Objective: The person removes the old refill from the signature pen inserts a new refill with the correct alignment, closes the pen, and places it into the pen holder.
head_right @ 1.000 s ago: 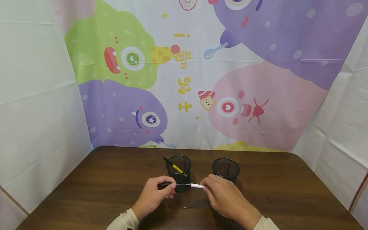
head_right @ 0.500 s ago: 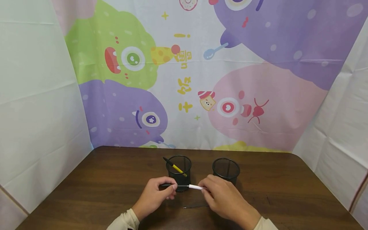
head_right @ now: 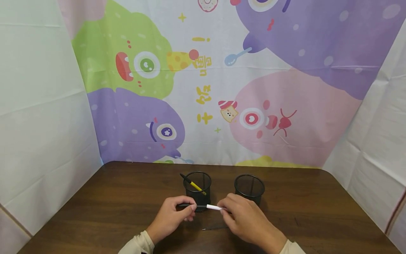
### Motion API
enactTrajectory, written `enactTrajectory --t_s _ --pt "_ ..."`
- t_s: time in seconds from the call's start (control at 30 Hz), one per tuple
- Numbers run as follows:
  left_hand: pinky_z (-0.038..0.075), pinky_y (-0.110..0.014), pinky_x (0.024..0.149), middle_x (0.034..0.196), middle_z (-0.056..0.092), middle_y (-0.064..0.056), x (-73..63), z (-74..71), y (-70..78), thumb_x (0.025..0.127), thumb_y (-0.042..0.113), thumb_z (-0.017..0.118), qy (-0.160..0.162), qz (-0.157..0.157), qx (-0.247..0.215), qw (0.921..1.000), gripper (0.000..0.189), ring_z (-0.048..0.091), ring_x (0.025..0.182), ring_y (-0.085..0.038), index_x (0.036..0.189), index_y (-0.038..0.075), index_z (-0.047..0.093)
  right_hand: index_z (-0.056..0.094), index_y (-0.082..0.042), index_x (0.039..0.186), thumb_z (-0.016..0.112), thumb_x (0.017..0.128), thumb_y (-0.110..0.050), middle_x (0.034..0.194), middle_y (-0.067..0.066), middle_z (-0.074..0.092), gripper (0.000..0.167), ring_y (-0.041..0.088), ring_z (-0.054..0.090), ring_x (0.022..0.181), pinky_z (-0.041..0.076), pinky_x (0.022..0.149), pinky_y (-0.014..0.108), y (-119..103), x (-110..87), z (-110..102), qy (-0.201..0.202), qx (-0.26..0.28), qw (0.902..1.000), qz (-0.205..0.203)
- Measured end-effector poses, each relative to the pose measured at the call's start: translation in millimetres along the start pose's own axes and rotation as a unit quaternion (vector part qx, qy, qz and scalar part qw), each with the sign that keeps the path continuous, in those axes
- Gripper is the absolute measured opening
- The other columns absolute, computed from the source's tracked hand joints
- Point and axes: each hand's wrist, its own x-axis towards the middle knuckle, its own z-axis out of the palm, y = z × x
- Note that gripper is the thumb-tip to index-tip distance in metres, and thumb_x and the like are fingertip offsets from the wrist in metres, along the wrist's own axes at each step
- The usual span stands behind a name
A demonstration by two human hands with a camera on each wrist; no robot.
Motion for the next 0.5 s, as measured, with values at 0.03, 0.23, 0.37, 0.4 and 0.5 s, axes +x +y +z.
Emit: enactTrajectory --t_s 0.03,0.23,0.37,0.4,0.5 --pt "0.060 -0.032 0.065 0.082 0.072 -0.017 0.1 0.0 -0.2 0.093 0.010 0.071 0.000 0.000 0.000 1.0000 0.017 0.068 0.067 -0.014 0.098 -0.007 0.070 0.069 -0.020 0.098 0.077 0.084 -0.004 0.086 -0.020 0.055 0.022 -0.004 0.048 0.069 0.046 0.059 0.017 0.2 0.1 0.3 0.002 0.000 1.0000 -0.004" --pt "0.060 -0.031 0.064 0.083 0.071 -0.021 0.5 0.0 -2.3 0.093 0.010 0.071 0.000 -0.004 -0.006 1.0000 0.017 0.069 0.067 -0.014 0.098 -0.006 0.070 0.069 -0.020 0.098 0.077 0.083 -0.005 0.086 -0.019 0.055 0.022 -0.003 0.049 0.069 0.046 0.060 0.017 0.6 0.5 0.8 0.007 -0.006 0.9998 -0.017" --pt "0.060 -0.031 0.064 0.082 0.072 -0.018 0.5 0.8 -2.8 0.093 0.011 0.071 -0.001 -0.007 -0.005 1.0000 0.016 0.069 0.068 -0.014 0.097 -0.005 0.071 0.070 -0.020 0.099 0.077 0.084 -0.006 0.087 -0.019 0.055 0.021 -0.004 0.049 0.070 0.047 0.059 0.017 -0.1 0.2 0.6 -0.001 -0.005 0.9999 -0.013" --pt "0.060 -0.031 0.064 0.081 0.072 -0.016 0.5 1.0 -2.9 0.093 0.012 0.071 -0.002 -0.007 -0.005 1.0000 0.016 0.069 0.068 -0.014 0.097 -0.004 0.071 0.070 -0.020 0.099 0.077 0.085 -0.006 0.087 -0.019 0.055 0.020 -0.004 0.049 0.071 0.047 0.059 0.017 -0.3 0.1 0.6 -0.002 -0.005 0.9999 -0.013" --pt "0.060 -0.031 0.064 0.079 0.072 -0.011 0.4 1.4 -2.6 0.093 0.012 0.072 -0.003 -0.006 -0.005 1.0000 0.017 0.069 0.068 -0.014 0.097 -0.004 0.071 0.071 -0.019 0.100 0.077 0.085 -0.007 0.087 -0.019 0.056 0.020 -0.004 0.049 0.071 0.047 0.059 0.017 -0.7 0.1 0.9 -0.003 -0.004 0.9999 -0.014"
